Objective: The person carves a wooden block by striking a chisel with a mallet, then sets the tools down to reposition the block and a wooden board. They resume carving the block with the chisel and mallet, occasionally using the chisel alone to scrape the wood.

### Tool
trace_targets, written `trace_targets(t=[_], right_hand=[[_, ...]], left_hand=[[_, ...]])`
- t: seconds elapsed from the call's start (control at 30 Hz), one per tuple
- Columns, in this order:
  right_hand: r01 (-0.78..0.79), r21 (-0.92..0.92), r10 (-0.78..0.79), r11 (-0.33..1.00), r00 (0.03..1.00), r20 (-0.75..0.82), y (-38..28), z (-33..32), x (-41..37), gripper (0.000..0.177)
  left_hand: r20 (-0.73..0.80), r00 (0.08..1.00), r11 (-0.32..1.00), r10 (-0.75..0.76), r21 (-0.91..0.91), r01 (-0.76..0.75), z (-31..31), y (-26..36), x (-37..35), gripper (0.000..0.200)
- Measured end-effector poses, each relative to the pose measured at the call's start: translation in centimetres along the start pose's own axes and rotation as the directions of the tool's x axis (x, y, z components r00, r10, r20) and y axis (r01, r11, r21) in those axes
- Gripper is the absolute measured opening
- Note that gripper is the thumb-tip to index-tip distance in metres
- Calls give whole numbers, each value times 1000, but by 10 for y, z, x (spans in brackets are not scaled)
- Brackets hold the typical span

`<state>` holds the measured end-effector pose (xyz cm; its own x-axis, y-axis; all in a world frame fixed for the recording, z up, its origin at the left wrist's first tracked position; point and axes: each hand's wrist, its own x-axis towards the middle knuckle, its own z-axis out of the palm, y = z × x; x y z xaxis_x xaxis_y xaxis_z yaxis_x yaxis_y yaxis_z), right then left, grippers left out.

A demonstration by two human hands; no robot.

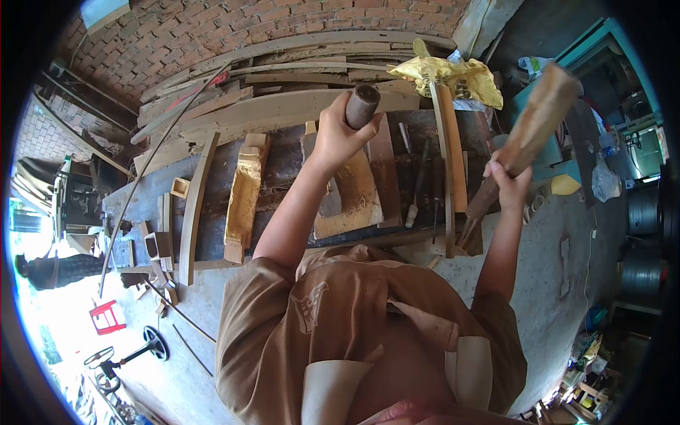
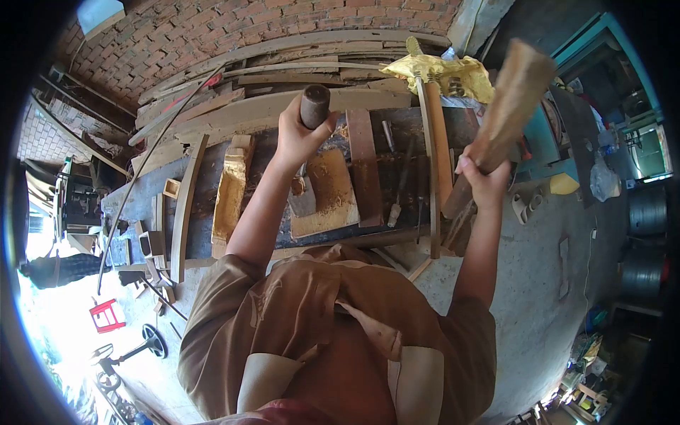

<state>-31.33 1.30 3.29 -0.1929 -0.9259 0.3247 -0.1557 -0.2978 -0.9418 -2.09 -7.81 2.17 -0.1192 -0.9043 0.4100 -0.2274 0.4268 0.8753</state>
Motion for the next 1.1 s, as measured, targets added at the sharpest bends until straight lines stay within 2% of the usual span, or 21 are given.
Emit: trace_targets(t=[0.07, 0.17, 0.2, 0.23, 0.3, 0.33, 0.43, 0.5, 0.53, 0.63, 0.67, 0.7, 0.77, 0.8, 0.83, 0.9, 0.93, 0.97, 1.0, 1.03, 1.1], right_hand=[[138, 89, -134, 986, 990, -55, -20, 6, 8, 14], [110, 75, -114, 991, 992, 60, -12, 15, 2, 15], [73, -59, -59, 996, 973, 222, 2, 6, 1, 24], [112, -459, 37, 881, 952, 303, 11, 0, 1, 36], [217, -681, 23, 699, 945, 325, -1, 4, -6, 44], [221, -681, 19, 698, 945, 326, -2, -1, -8, 44], [92, -552, -2, 829, 987, 162, 1, -14, -12, 42], [-108, -202, 95, 973, 993, -75, 2, -17, -19, 40], [-111, -204, 97, 973, 992, -80, 1, -16, -22, 40], [53, -629, 26, 775, 993, 115, -8, 1, -28, 39], [124, -735, 23, 667, 982, 187, -10, 3, -28, 38], [127, -734, 19, 668, 982, 187, -8, -3, -29, 38], [108, -674, -51, 731, 993, 105, -1, -15, -31, 39], [143, -594, -168, 791, 986, 15, -6, -11, -30, 36], [139, -595, -163, 792, 986, 14, 0, -14, -31, 36], [16, -251, -35, 968, 997, -70, 19, -21, -34, 36], [-59, -171, 51, 983, 998, -49, 24, -17, -36, 35], [-55, -173, 47, 983, 998, -51, 23, -18, -38, 35], [42, -503, -15, 863, 998, 58, 7, -8, -37, 37], [164, -755, -37, 634, 982, 183, -1, -2, -36, 38], [177, -750, -35, 637, 979, 202, 4, -6, -37, 42]], left_hand=[[5, 999, 999, 40, 5, -40, 6, 1, -3, 29], [51, 998, 999, 49, 8, -49, 12, 2, -10, 30], [98, 995, 999, 29, 23, -31, 13, 5, -12, 31], [144, 989, 999, 10, 39, -16, 14, 7, -13, 32], [152, 988, 999, 22, 30, -27, 19, 2, -15, 35], [166, 985, 999, 42, 22, -46, 20, 1, -16, 36], [190, 981, 998, 49, 17, -53, 20, -1, -17, 38], [162, 986, 999, 49, -21, -46, 23, 0, -18, 37], [167, 985, 999, 49, -24, -46, 24, 0, -18, 37], [179, 984, 1000, 16, -22, -12, 26, 1, -17, 36], [181, 982, 999, 46, -1, -47, 26, 0, -18, 35], [183, 980, 996, 76, 22, -81, 25, 1, -19, 35], [184, 980, 996, 81, 19, -86, 24, 1, -19, 35], [189, 979, 996, 80, 11, -83, 24, 0, -19, 35], [192, 978, 997, 76, 11, -79, 25, 0, -20, 35], [163, 985, 999, 54, -17, -52, 28, 0, -20, 35], [166, 984, 998, 57, -20, -54, 29, 0, -21, 35], [171, 983, 998, 60, -18, -58, 30, 0, -21, 35], [173, 983, 998, 64, -12, -63, 30, -1, -20, 35], [166, 984, 998, 67, -5, -67, 29, -1, -19, 35], [148, 986, 997, 78, -24, -75, 27, -1, -17, 35]])
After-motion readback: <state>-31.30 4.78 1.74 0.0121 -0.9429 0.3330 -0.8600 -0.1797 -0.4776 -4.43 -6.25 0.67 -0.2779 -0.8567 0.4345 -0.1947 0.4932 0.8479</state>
